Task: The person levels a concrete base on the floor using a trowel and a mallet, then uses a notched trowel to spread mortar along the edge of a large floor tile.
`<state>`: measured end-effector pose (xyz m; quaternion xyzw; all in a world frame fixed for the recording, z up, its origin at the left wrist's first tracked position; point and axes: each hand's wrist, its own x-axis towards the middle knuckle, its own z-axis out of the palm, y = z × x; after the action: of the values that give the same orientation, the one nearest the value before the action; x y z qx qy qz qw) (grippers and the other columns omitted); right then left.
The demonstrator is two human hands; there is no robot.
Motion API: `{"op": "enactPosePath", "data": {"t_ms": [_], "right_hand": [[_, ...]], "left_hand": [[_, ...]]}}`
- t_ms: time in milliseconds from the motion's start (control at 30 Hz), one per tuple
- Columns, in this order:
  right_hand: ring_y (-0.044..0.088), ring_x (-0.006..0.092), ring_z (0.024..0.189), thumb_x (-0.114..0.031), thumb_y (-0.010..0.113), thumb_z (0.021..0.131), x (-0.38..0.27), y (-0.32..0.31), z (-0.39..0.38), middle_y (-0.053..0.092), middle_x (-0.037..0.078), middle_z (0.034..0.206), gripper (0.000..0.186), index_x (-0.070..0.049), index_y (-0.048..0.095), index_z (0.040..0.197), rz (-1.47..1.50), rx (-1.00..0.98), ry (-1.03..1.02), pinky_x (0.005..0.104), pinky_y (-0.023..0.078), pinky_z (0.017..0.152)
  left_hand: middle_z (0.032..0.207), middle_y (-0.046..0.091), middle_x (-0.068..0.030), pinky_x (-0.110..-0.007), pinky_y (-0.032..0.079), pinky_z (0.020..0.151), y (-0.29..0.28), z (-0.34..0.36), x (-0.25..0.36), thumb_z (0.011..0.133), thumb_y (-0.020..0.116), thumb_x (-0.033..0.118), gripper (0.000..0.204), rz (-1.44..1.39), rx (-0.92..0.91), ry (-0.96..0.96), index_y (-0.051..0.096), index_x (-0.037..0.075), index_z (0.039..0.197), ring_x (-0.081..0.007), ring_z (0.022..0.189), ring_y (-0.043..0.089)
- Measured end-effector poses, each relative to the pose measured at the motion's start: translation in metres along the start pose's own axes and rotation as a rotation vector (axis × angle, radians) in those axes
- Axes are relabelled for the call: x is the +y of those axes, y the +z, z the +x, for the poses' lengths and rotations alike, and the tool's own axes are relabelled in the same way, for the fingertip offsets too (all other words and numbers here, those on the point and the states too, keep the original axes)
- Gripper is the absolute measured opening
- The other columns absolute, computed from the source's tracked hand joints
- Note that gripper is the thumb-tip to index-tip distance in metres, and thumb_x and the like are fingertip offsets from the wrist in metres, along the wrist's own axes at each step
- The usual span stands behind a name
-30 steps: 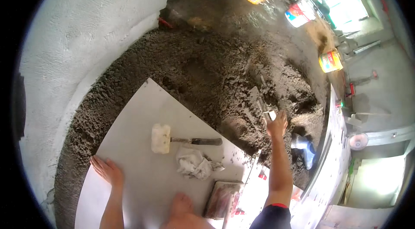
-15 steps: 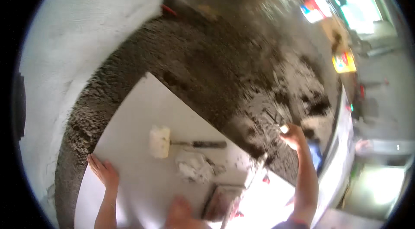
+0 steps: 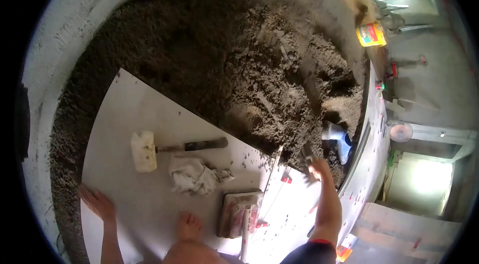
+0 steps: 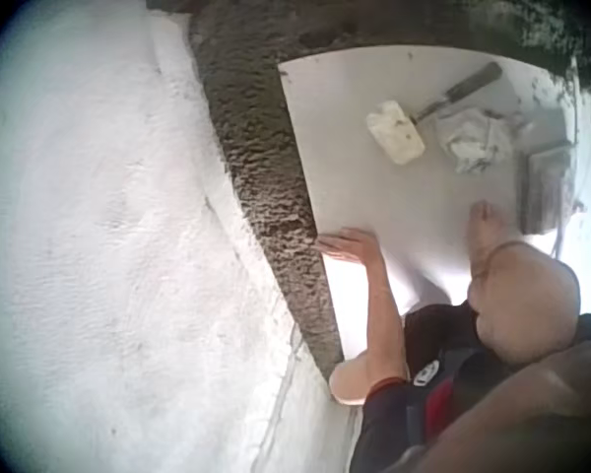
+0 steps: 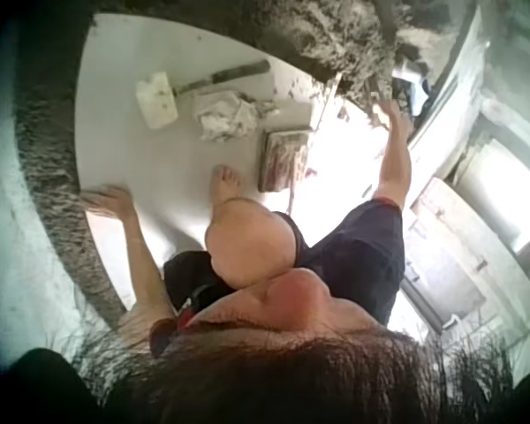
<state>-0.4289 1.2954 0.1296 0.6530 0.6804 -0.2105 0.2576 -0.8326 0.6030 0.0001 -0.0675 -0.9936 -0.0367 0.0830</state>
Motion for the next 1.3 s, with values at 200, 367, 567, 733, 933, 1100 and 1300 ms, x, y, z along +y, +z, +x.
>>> {"op": "enactPosePath", "data": {"t_ms": [200,367,567,733,933,1100,1300], "right_hand": [[0.041,0.0122,0.038,0.008,0.063,0.066,-0.058,-0.001,0.037,0.043,0.003,0.051,0.025,-0.003,0.052,0.085,0.360,-0.022,0.299,0.0278,0.027,0.035],[0.039,0.0098,0.037,0.005,0.064,0.067,-0.039,0.005,0.020,0.042,0.000,0.051,0.024,-0.005,0.053,0.086,0.474,-0.007,0.108,0.0268,0.025,0.035],[0.040,0.0106,0.044,-0.029,0.066,0.080,-0.027,0.001,0.042,0.054,-0.001,0.065,0.021,-0.018,0.061,0.096,0.660,0.158,0.037,0.0269,0.027,0.036],[0.044,0.0133,0.050,-0.012,0.066,0.075,-0.096,-0.016,0.016,0.060,0.003,0.075,0.042,-0.013,0.058,0.116,0.272,0.374,-0.269,0.0287,0.035,0.039],[0.046,0.0144,0.052,-0.015,0.065,0.073,-0.262,0.011,-0.130,0.056,0.002,0.071,0.034,-0.009,0.059,0.106,0.292,0.147,-0.754,0.0310,0.037,0.043],[0.048,0.0153,0.053,-0.018,0.063,0.072,-0.393,0.079,-0.279,0.052,0.001,0.068,0.029,-0.006,0.060,0.098,0.018,-0.121,-1.232,0.0330,0.039,0.047],[0.054,0.0179,0.054,-0.035,0.069,0.080,-0.514,0.188,-0.459,0.058,0.007,0.066,0.037,0.001,0.058,0.086,-0.417,-0.374,-1.262,0.0347,0.042,0.053]], "left_hand": [[0.148,0.027,-0.0234,-0.050,0.026,0.109,0.002,0.000,-0.001,0.102,0.035,0.033,0.055,0.024,0.010,-0.001,0.028,0.001,0.145,-0.0408,0.136,0.027],[0.148,0.025,-0.0265,-0.051,0.026,0.109,0.006,-0.003,-0.020,0.100,0.038,0.033,0.057,-0.029,-0.051,-0.003,0.027,0.000,0.145,-0.0430,0.136,0.025],[0.140,0.037,-0.0185,-0.049,0.023,0.110,-0.037,0.002,-0.047,0.086,0.062,0.021,0.059,-0.087,-0.232,0.080,0.039,-0.001,0.136,-0.0367,0.130,0.033],[0.117,0.056,-0.0136,-0.047,0.039,0.097,-0.134,0.035,-0.120,0.086,0.059,0.021,0.036,-0.224,-0.489,0.517,0.057,0.003,0.118,-0.0317,0.110,0.050],[0.106,0.061,-0.0136,-0.042,0.043,0.092,-0.231,-0.029,-0.269,0.089,0.054,0.025,0.025,0.108,-0.735,0.411,0.062,0.005,0.101,-0.0301,0.103,0.057],[0.096,0.062,-0.0144,-0.044,0.047,0.084,-0.240,-0.147,-0.337,0.085,0.058,0.023,0.024,-0.002,-0.605,0.070,0.062,0.004,0.098,-0.0323,0.093,0.059],[0.121,0.053,-0.0156,-0.045,0.041,0.097,-0.187,-0.245,-0.350,0.081,0.064,0.019,0.041,-0.124,-0.361,-0.305,0.054,0.002,0.118,-0.0337,0.114,0.049]]}}
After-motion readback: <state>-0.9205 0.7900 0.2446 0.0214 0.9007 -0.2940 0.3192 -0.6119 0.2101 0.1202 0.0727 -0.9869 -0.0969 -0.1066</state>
